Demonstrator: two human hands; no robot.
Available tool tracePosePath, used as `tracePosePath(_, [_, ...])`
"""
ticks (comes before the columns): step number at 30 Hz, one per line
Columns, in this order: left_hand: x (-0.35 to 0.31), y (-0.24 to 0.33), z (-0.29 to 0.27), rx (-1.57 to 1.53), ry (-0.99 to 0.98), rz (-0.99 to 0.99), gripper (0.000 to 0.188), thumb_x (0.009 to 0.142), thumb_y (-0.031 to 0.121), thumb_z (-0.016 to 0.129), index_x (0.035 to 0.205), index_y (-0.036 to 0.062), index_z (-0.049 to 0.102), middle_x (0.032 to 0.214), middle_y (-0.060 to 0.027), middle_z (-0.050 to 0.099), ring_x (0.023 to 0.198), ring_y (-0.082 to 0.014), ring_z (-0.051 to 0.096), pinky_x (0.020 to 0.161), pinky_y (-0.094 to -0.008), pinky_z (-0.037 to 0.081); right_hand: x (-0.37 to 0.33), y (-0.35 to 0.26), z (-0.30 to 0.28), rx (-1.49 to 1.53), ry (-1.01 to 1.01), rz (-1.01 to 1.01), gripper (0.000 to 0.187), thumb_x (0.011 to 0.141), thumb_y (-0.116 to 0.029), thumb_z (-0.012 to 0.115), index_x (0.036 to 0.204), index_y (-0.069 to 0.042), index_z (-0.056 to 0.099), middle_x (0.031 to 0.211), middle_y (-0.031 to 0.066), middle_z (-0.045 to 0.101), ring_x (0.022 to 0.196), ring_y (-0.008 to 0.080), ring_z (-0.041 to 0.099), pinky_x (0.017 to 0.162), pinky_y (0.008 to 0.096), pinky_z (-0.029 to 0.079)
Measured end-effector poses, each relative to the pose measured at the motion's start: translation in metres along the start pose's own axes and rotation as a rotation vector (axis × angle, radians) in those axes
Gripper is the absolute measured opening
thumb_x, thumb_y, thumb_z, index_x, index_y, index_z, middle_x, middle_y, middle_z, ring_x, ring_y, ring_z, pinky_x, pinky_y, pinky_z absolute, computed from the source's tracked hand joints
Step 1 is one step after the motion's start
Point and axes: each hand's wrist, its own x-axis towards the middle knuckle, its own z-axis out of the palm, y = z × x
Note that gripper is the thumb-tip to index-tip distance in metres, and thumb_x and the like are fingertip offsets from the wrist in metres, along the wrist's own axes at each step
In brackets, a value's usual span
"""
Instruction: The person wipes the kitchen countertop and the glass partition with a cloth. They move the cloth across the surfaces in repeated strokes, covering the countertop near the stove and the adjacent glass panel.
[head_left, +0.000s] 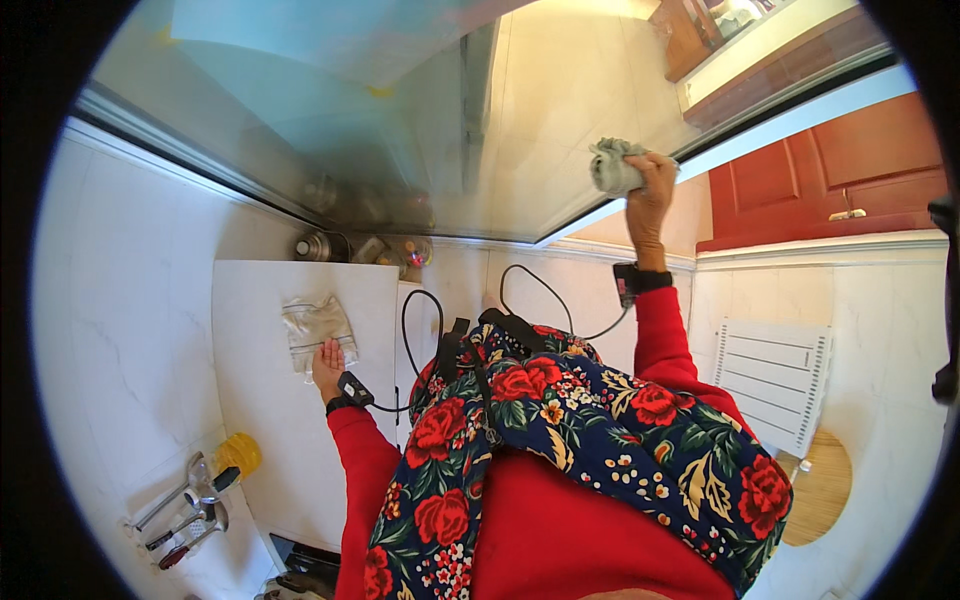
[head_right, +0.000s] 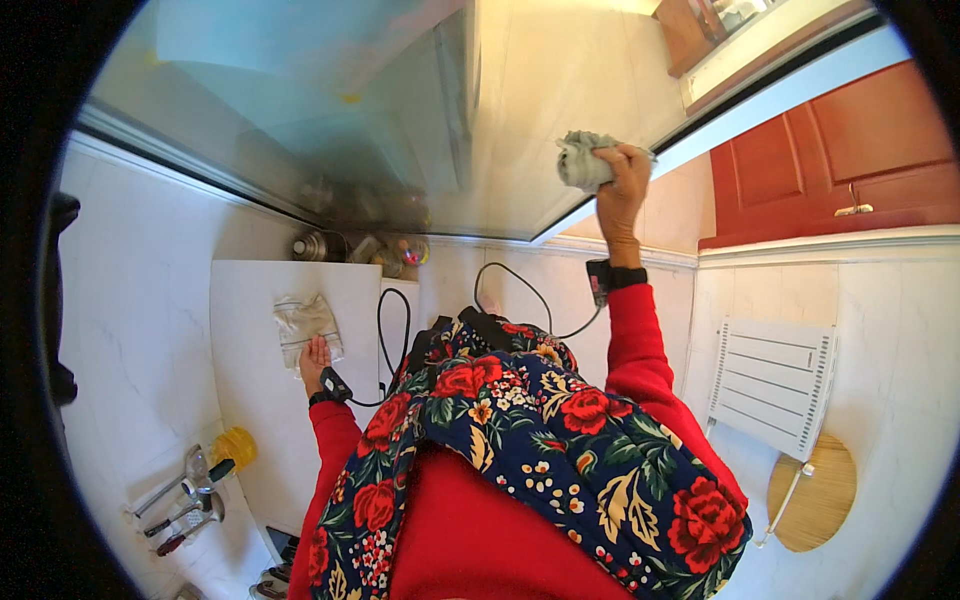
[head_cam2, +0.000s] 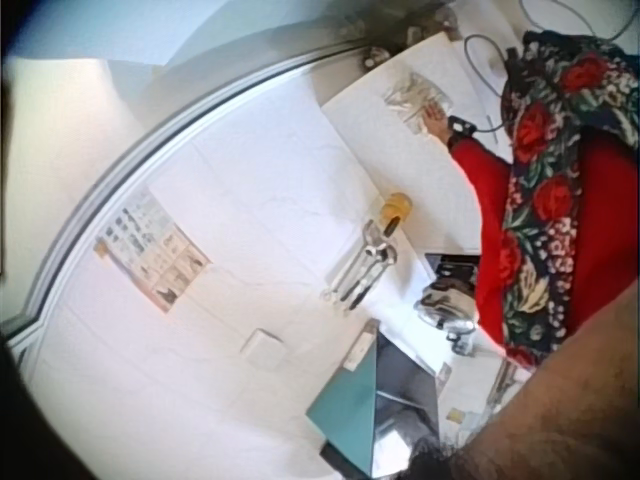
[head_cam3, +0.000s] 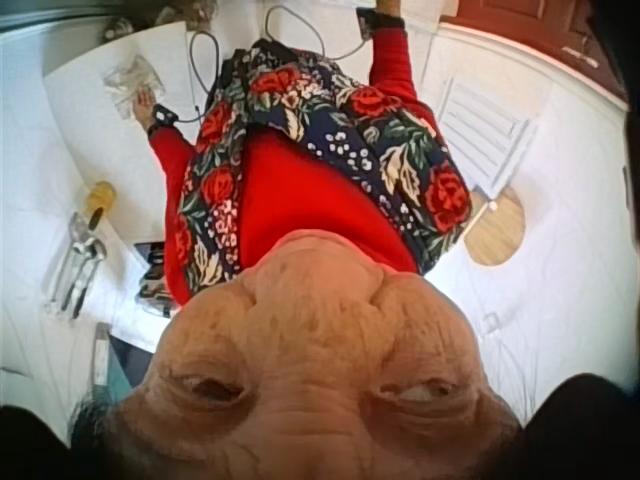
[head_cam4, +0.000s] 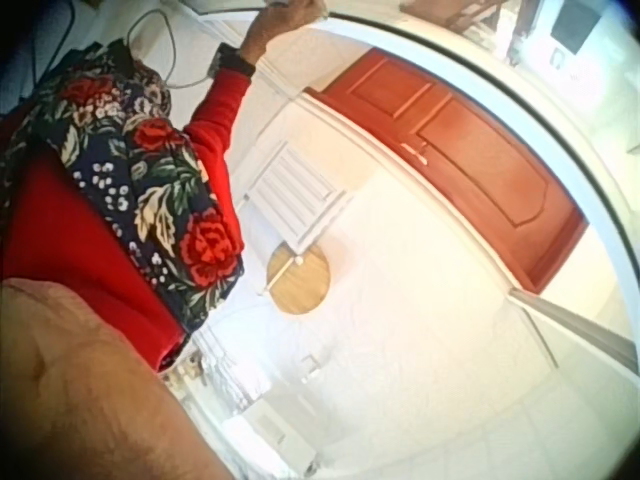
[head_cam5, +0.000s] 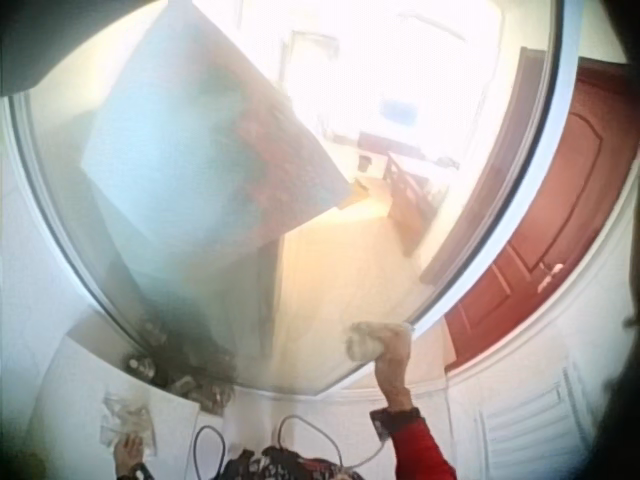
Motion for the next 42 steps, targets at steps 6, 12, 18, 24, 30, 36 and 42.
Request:
tracePosePath(6, [-0.009, 0.004, 0.006, 0.049, 0.000, -0.015, 0.033, 0.097, 0.027, 0.038, 0.122, 0.0054, 0.041, 0.121, -0.0081, 0.057, 0.110, -0.0216, 0.056, 0.087, -0.0318, 0.050, 0.147, -0.016, -0.100, -0.197, 0.497, -0.242, 0.034, 0.072, 0.003, 0.058, 0.105, -0.007, 0.062, 0.098, 0.0130, 0.053, 0.090, 0.0282, 0.049, 0.080, 0.0381, 0.040])
tracePosePath(12, [0.000, 0.001, -0.003, 0.051, -0.013, -0.004, 0.034, 0.096, 0.027, 0.040, 0.122, 0.0048, 0.042, 0.121, -0.0082, 0.057, 0.111, -0.0222, 0.056, 0.088, -0.0322, 0.050, 0.157, -0.027, -0.069, -0.270, 0.544, -0.123, 0.040, 0.074, -0.015, 0.069, 0.107, -0.001, 0.053, 0.094, 0.0149, 0.050, 0.087, 0.0324, 0.051, 0.072, 0.0403, 0.044])
tracePosePath(18, [0.012, 0.000, -0.011, 0.031, -0.010, 0.007, 0.029, 0.095, 0.030, 0.045, 0.111, 0.0061, 0.049, 0.113, -0.0094, 0.062, 0.104, -0.0223, 0.060, 0.083, -0.0333, 0.051, 0.067, -0.020, -0.028, 0.009, 0.304, 0.404, 0.044, 0.073, -0.020, 0.071, 0.109, -0.001, 0.053, 0.096, 0.0144, 0.061, 0.087, 0.0301, 0.060, 0.076, 0.0357, 0.048])
tracePosePath(24, [0.012, 0.001, -0.011, 0.028, -0.024, -0.018, 0.028, 0.095, 0.030, 0.045, 0.110, 0.0065, 0.049, 0.113, -0.0097, 0.062, 0.104, -0.0225, 0.060, 0.083, -0.0336, 0.051, 0.101, -0.035, -0.041, 0.107, 0.379, 0.437, 0.049, 0.074, -0.026, 0.070, 0.111, 0.002, 0.055, 0.098, 0.0187, 0.065, 0.090, 0.0274, 0.063, 0.078, 0.0364, 0.048])
tracePosePath(30, [0.014, 0.003, -0.009, 0.085, 0.003, -0.003, 0.030, 0.095, 0.030, 0.044, 0.113, 0.0062, 0.047, 0.115, -0.0097, 0.061, 0.104, -0.0228, 0.060, 0.082, -0.0331, 0.052, 0.142, -0.043, -0.065, -0.143, 0.470, 0.412, 0.056, 0.070, -0.039, 0.069, 0.106, 0.003, 0.058, 0.094, 0.0199, 0.065, 0.086, 0.0332, 0.064, 0.074, 0.0428, 0.048])
tracePosePath(36, [0.014, 0.000, -0.013, 0.046, -0.038, 0.000, 0.030, 0.094, 0.029, 0.043, 0.115, 0.0067, 0.046, 0.115, -0.0089, 0.061, 0.104, -0.0221, 0.060, 0.083, -0.0328, 0.051, 0.097, -0.043, -0.041, -0.257, 0.340, 0.508, 0.057, 0.072, -0.041, 0.066, 0.107, 0.003, 0.055, 0.084, 0.0220, 0.065, 0.079, 0.0367, 0.065, 0.069, 0.0439, 0.050])
tracePosePath(42, [0.017, 0.003, -0.012, 0.069, -0.007, -0.016, 0.032, 0.093, 0.031, 0.045, 0.114, 0.0077, 0.046, 0.114, -0.0073, 0.062, 0.103, -0.0206, 0.061, 0.084, -0.0332, 0.050, 0.135, -0.040, -0.061, -0.205, 0.474, 0.363, 0.059, 0.071, -0.044, 0.067, 0.104, 0.003, 0.056, 0.082, 0.0230, 0.065, 0.077, 0.0407, 0.063, 0.067, 0.0461, 0.049])
